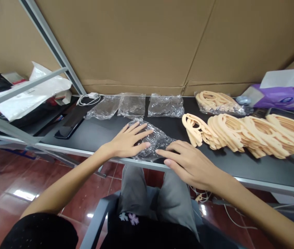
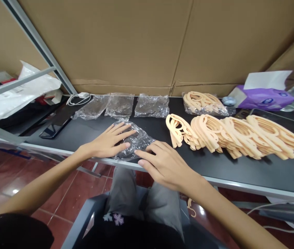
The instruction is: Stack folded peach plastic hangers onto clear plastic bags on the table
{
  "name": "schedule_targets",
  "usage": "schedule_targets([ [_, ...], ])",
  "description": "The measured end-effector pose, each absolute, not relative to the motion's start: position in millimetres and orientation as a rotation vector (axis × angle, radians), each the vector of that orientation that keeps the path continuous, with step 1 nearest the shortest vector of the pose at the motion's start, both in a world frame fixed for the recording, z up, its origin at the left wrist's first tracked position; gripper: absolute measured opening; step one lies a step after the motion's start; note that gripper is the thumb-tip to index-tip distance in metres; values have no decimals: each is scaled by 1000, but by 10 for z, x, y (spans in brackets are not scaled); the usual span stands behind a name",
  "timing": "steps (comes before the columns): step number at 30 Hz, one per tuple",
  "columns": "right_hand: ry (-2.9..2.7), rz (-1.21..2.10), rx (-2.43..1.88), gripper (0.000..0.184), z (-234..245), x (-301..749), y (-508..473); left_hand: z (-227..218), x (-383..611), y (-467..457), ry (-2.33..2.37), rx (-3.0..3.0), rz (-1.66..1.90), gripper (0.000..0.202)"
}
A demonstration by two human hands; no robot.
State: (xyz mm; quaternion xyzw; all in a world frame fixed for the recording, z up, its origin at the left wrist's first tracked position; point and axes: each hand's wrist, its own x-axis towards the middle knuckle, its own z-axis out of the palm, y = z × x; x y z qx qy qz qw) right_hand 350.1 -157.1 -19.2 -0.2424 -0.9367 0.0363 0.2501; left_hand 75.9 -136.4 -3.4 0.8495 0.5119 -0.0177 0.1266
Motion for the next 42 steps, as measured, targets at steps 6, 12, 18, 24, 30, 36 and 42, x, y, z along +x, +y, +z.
schedule_targets([
  [6,-2718,104,-607,39,-302,3545,-1628,44,785,-1341,1515,2349,-180,82],
  [12,-2678,221,-641,40,-323,3710,-1589,172,751,-1377,1436,2260,-122,81],
  [18,-2442,416,-740,36,-128,3532,-1628,136,823,-1539,1539,2303,-151,76],
  [24,-2466,301,-521,14,-147,3455,-1660,70,866,-1590,1580,2288,-146,74],
  [30,-2538,-124,-272,23,-354,3641,-1689,5,858,-1584,1587,2315,-148,77],
  [36,-2502,117,-418,29,-387,3744,-1767,-46,840,-1602,1593,2345,-134,82],
  [42,-2487,488,-827,34,-114,3630,-1559,-71,800,-1596,1569,2371,-93,86],
])
